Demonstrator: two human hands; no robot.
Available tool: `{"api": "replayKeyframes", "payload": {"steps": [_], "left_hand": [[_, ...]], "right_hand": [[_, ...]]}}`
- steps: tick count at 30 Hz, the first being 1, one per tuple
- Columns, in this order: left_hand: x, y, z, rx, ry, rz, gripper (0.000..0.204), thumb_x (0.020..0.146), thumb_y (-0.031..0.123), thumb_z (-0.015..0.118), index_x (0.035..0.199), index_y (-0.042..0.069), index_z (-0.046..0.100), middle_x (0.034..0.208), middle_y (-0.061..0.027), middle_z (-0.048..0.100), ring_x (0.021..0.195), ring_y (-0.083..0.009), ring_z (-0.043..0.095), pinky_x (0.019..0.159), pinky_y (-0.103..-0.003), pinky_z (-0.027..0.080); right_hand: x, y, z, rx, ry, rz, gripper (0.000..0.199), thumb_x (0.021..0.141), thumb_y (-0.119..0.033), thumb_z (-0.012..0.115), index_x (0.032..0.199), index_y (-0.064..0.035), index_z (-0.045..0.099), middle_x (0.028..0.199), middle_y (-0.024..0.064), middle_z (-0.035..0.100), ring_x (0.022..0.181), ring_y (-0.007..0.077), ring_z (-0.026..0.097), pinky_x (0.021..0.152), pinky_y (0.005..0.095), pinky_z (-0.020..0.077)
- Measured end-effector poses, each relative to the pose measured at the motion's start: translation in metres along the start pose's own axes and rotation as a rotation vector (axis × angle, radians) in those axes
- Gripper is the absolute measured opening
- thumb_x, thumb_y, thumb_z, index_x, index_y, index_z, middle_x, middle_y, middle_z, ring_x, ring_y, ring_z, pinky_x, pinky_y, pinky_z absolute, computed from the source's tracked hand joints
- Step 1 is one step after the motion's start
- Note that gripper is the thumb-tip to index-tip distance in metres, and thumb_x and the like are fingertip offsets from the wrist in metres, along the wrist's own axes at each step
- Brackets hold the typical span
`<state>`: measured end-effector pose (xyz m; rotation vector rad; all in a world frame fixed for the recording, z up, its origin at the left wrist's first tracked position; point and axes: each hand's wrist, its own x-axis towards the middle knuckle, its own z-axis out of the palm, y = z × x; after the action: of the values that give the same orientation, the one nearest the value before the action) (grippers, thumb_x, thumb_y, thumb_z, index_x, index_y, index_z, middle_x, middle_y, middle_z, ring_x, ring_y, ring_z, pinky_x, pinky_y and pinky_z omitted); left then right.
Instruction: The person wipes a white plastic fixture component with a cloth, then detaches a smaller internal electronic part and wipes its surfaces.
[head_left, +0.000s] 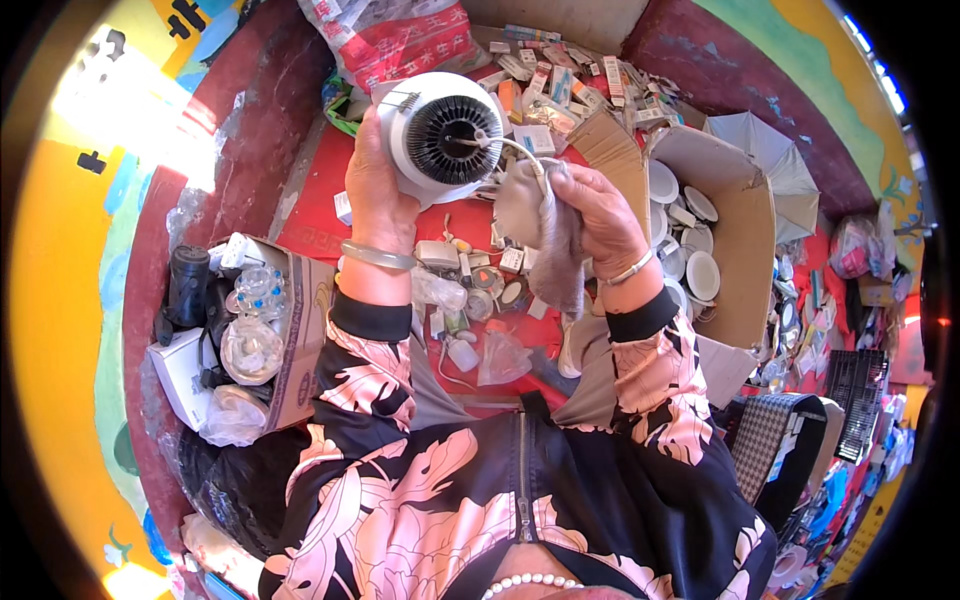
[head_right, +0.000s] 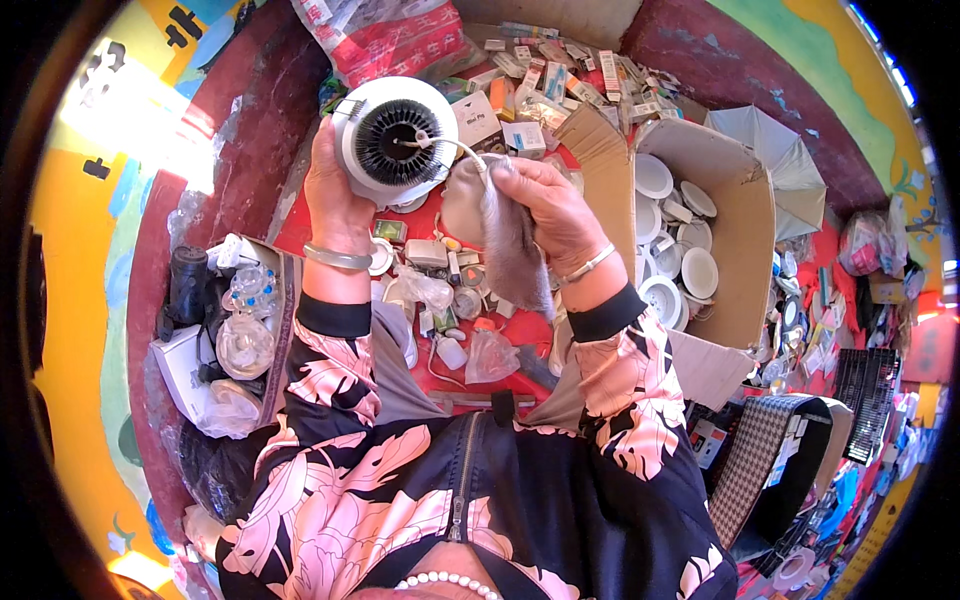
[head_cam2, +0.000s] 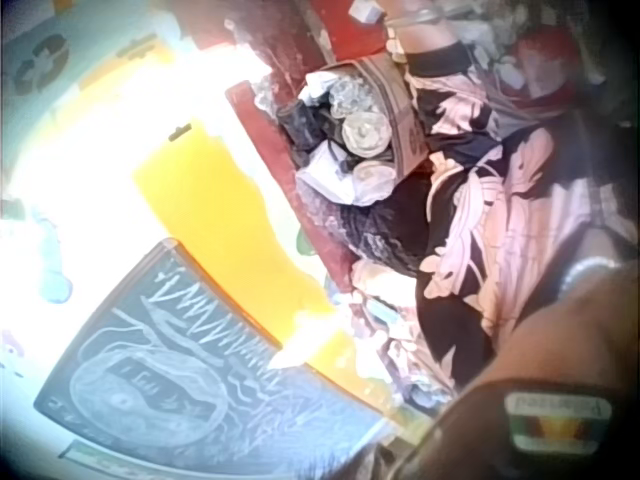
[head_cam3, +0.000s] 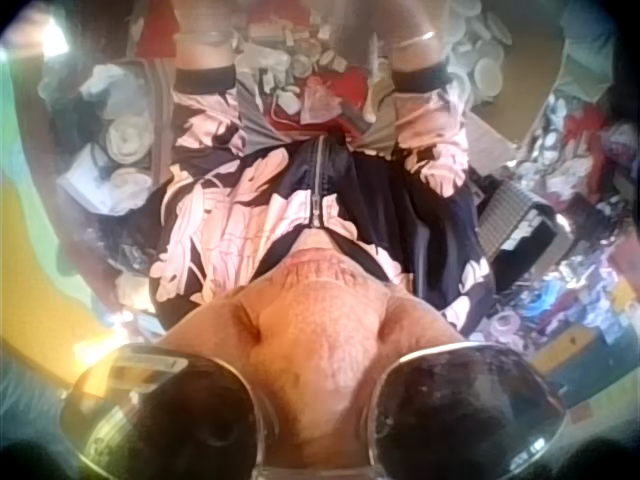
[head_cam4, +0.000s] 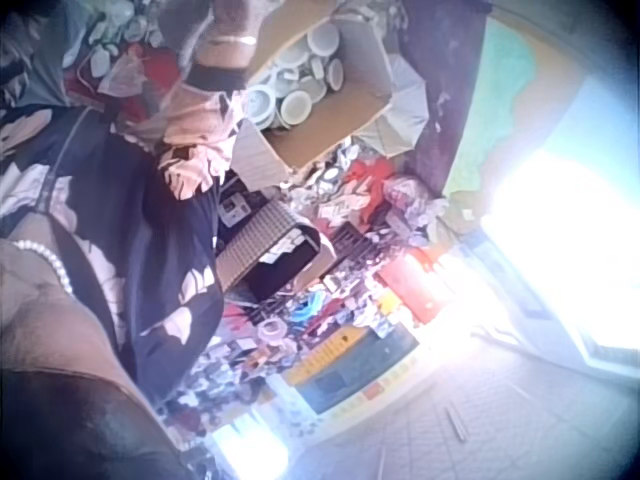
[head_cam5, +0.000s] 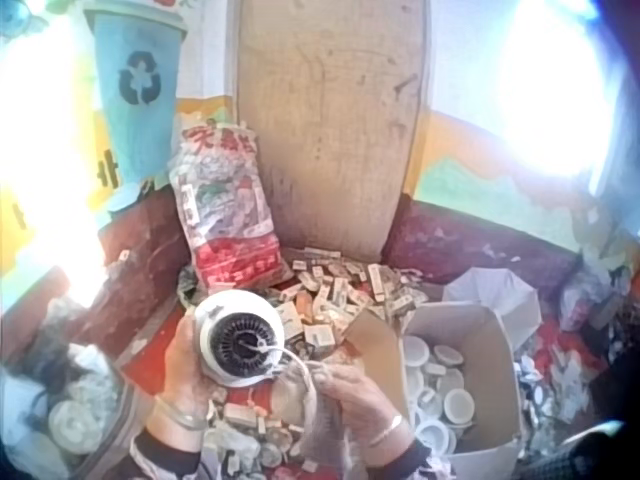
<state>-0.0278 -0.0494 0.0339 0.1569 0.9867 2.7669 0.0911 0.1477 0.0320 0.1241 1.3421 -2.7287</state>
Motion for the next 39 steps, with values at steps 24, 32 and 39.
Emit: {"api": "replayKeyframes", "payload": {"steps": [24,32,39], "left_hand": [[0.002,-0.001,-0.003,-0.022,-0.035,-0.036,0.040,0.088,0.033,0.057,0.113,0.001,0.055,0.106,-0.0110,0.063,0.093,-0.0220,0.062,0.082,-0.035,0.052],[0.002,-0.008,-0.002,0.018,0.033,-0.022,0.041,0.088,0.033,0.058,0.112,0.000,0.056,0.105,-0.0105,0.063,0.092,-0.0213,0.062,0.083,-0.034,0.051],[0.001,-0.009,-0.002,-0.020,0.047,0.018,0.042,0.088,0.033,0.057,0.115,0.000,0.053,0.109,-0.0113,0.061,0.095,-0.0229,0.061,0.084,-0.036,0.051]], "right_hand": [[0.001,0.001,0.013,-0.078,0.157,0.026,0.027,0.092,-0.028,0.053,0.097,-0.0023,0.061,0.083,0.0018,0.062,0.071,0.0087,0.059,0.063,0.0210,0.0478],[0.008,0.011,0.012,-0.090,0.094,-0.108,0.019,0.090,-0.017,0.058,0.099,-0.0010,0.060,0.085,0.0003,0.063,0.072,0.0068,0.060,0.065,0.0204,0.0487],[0.010,0.007,0.004,-0.099,0.084,0.016,0.017,0.088,-0.013,0.059,0.100,-0.0010,0.061,0.083,0.0011,0.064,0.071,0.0071,0.061,0.064,0.0202,0.0493]]}}
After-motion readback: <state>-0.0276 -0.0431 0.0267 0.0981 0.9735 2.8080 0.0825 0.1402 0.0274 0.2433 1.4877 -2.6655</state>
